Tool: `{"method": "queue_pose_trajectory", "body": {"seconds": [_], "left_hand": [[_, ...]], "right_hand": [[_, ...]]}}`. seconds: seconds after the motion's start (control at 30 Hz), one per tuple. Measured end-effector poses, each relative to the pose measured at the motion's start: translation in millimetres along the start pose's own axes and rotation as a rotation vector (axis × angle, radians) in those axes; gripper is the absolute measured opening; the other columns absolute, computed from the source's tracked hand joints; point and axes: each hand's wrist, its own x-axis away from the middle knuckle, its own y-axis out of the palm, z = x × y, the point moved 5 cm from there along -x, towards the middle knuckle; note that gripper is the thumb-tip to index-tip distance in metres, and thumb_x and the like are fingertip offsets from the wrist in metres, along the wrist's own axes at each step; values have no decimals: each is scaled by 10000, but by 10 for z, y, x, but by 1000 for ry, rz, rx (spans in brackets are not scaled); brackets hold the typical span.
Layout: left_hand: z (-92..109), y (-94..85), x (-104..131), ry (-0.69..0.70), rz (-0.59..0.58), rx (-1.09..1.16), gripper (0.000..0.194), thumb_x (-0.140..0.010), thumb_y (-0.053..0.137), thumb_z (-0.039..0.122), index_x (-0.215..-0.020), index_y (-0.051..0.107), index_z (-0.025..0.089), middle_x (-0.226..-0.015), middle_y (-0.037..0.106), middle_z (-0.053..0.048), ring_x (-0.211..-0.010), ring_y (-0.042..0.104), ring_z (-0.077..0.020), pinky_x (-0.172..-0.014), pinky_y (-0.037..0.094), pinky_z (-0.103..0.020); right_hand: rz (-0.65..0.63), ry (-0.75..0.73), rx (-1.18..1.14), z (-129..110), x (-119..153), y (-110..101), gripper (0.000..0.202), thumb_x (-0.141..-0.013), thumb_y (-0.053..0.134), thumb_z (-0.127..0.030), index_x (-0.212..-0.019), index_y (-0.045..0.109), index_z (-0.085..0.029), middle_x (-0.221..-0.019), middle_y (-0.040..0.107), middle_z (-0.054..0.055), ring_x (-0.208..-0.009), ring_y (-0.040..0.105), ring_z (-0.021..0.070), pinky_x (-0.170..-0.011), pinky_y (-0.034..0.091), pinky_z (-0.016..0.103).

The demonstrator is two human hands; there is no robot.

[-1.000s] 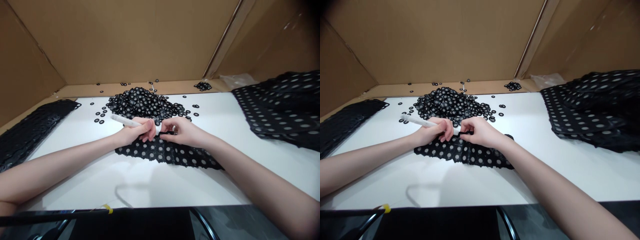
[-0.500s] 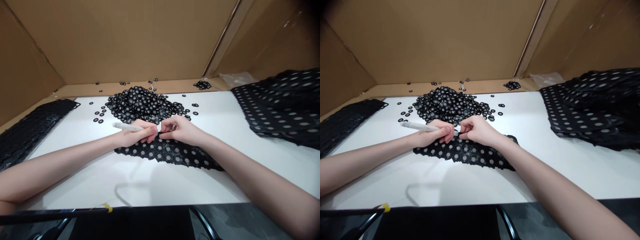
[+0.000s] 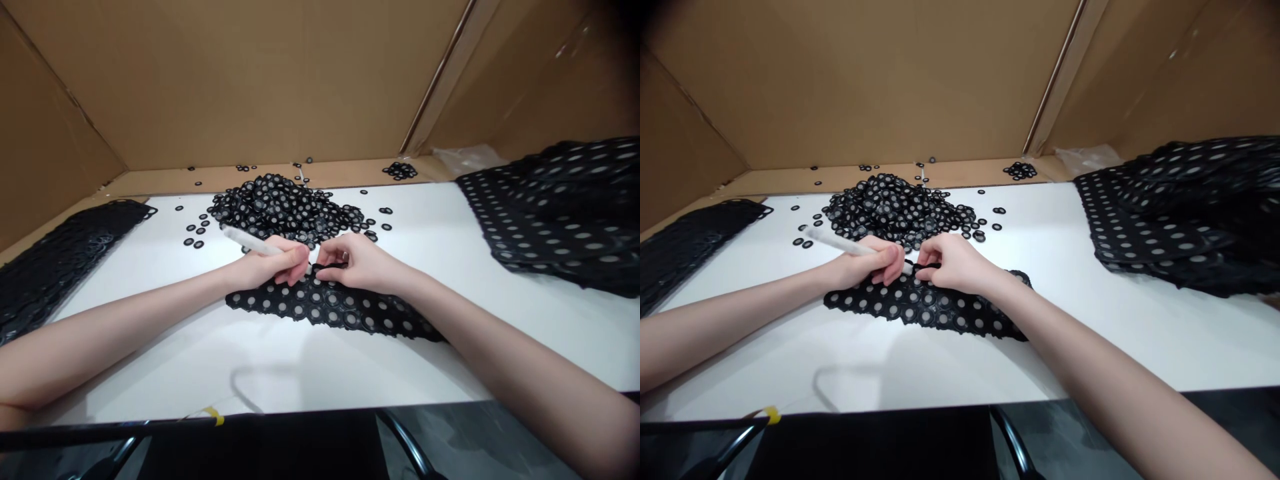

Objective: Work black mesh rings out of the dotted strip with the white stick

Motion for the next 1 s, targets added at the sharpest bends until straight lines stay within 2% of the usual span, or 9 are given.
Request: {"method": "queue_pose_trajectory", "body": {"seconds": [0.13, 0.27, 0.43, 0.63, 0.87, 1.0], "left_hand": [[-38, -60, 18, 19, 104, 234, 554, -932, 422, 524, -544, 452, 129, -502, 509, -1, -372, 342, -48, -423, 219, -235], [47, -47, 90, 77, 159, 224, 544, -934, 436, 507, -551, 471, 123, -514, 521, -5, -383, 361, -48, -418, 227, -227], [122, 74, 158, 59, 80, 60, 536, -920, 453, 524, -582, 517, 113, -597, 547, -21, -475, 410, -65, -461, 298, -222], [123, 117, 158, 30, 38, -2, 549, -910, 425, 566, -608, 526, 118, -640, 550, -26, -507, 431, -81, -502, 331, -238], [140, 160, 150, -50, -3, -82, 524, -942, 422, 466, -543, 465, 130, -548, 470, 4, -485, 376, -76, -501, 297, -242], [131, 165, 140, -52, -44, -114, 532, -949, 411, 458, -532, 466, 132, -491, 414, 18, -476, 375, -79, -511, 304, -243]], "right_hand": [[-40, -17, 118, -23, 32, -10, 205, -668, 708, -312, -783, 615, -169, -771, 620, 21, -693, 535, 155, -630, 400, 272], [-48, -7, 167, -22, 41, 6, 167, -685, 687, -256, -793, 591, -172, -729, 574, 0, -657, 492, 142, -608, 384, 263], [-55, -20, 176, -42, 49, 50, 89, -701, 632, -197, -768, 577, -176, -708, 563, -10, -661, 487, 144, -608, 378, 266], [-45, -15, 179, -78, 51, 40, 98, -682, 627, -167, -769, 584, -178, -739, 608, 4, -703, 527, 166, -639, 388, 281], [-50, 3, 201, -103, 49, 65, 111, -671, 617, -119, -757, 591, -183, -720, 600, 5, -712, 534, 176, -641, 391, 285], [-77, 2, 225, -95, 63, 76, 96, -707, 620, -152, -775, 560, -182, -773, 606, 26, -725, 534, 180, -633, 387, 281]]}}
